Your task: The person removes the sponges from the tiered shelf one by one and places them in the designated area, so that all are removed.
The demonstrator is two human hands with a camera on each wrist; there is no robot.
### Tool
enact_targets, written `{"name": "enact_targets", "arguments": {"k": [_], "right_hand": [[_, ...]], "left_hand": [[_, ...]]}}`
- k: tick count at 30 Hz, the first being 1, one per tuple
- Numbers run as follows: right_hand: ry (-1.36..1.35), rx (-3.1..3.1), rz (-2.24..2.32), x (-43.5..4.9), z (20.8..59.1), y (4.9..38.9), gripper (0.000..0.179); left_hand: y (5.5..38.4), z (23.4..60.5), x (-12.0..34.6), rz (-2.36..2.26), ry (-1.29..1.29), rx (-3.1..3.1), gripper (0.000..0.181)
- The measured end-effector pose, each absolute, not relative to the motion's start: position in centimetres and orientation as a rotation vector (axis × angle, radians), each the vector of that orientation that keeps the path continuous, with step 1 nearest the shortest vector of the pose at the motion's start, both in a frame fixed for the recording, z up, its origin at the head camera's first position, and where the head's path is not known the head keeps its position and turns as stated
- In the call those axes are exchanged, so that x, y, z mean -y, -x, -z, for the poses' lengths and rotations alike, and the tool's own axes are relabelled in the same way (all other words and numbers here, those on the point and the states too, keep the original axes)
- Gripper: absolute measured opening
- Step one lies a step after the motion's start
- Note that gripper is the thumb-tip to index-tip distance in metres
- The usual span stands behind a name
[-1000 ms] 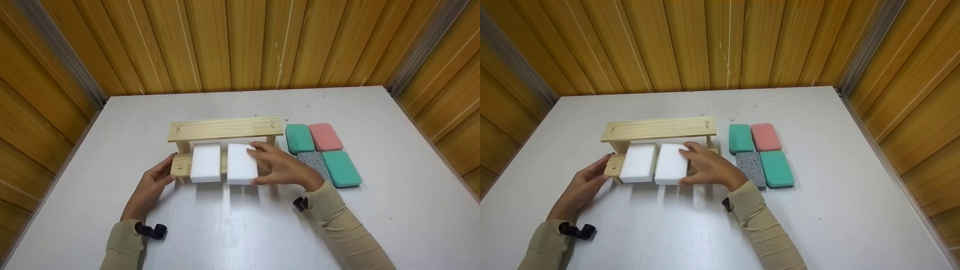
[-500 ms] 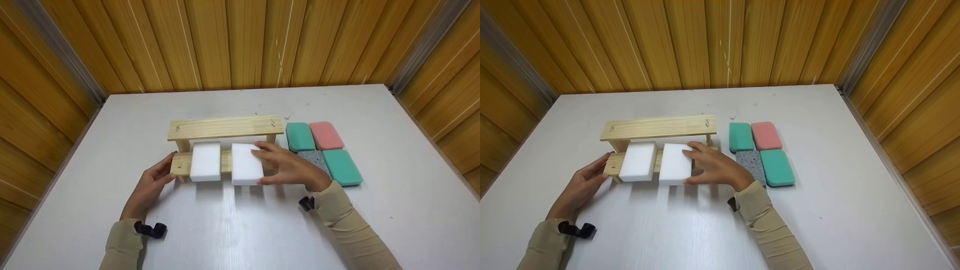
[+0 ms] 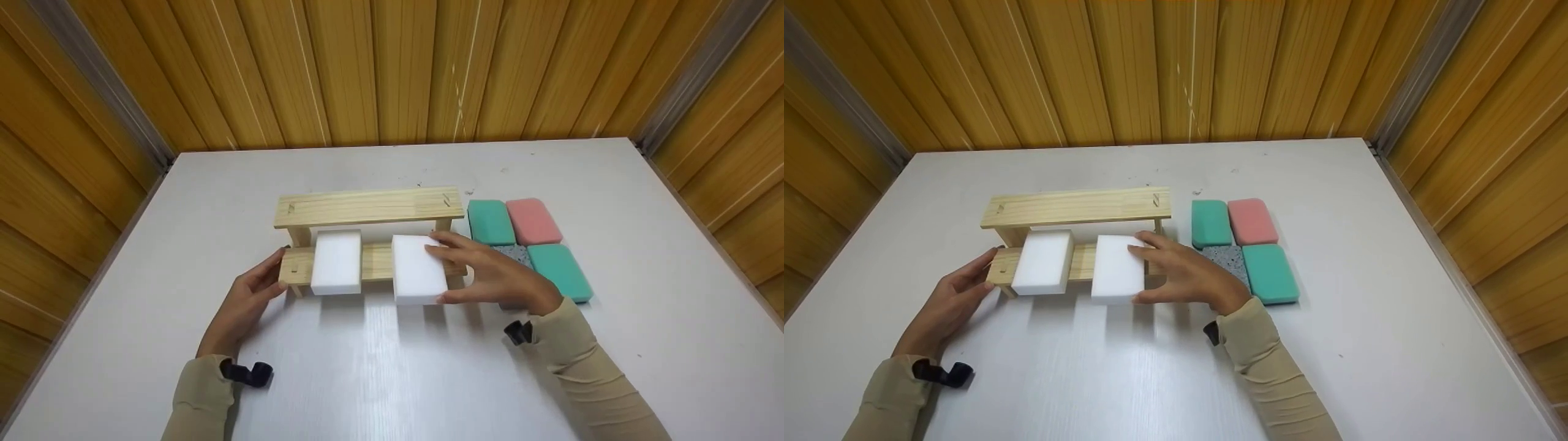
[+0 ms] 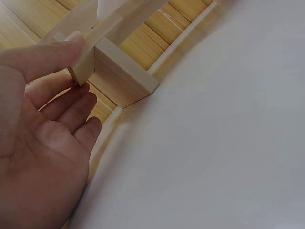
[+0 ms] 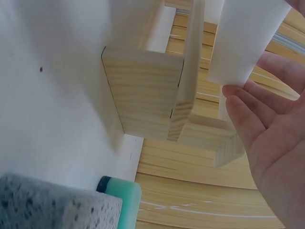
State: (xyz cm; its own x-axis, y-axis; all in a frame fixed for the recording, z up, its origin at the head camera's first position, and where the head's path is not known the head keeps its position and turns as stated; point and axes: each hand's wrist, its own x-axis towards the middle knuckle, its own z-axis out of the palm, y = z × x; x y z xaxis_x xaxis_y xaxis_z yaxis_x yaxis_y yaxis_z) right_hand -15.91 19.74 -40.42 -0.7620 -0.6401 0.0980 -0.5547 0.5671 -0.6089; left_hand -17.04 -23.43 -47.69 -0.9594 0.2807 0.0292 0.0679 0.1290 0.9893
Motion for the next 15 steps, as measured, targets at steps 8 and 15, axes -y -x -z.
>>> {"name": "enact_targets", "arguments": {"k": [8,15], "right_hand": [[1.047,-2.657,0.957,-21.2,40.4,15.4,0.082],[1.089,-2.674,0.917,-22.1,40.3,15.3,0.081]], "left_hand": [[17.0,47.6,23.4,-1.926,-0.342,-2.25,0.071],[17.0,47.5,23.5,-1.892,-0.319,-2.265,0.071]]}}
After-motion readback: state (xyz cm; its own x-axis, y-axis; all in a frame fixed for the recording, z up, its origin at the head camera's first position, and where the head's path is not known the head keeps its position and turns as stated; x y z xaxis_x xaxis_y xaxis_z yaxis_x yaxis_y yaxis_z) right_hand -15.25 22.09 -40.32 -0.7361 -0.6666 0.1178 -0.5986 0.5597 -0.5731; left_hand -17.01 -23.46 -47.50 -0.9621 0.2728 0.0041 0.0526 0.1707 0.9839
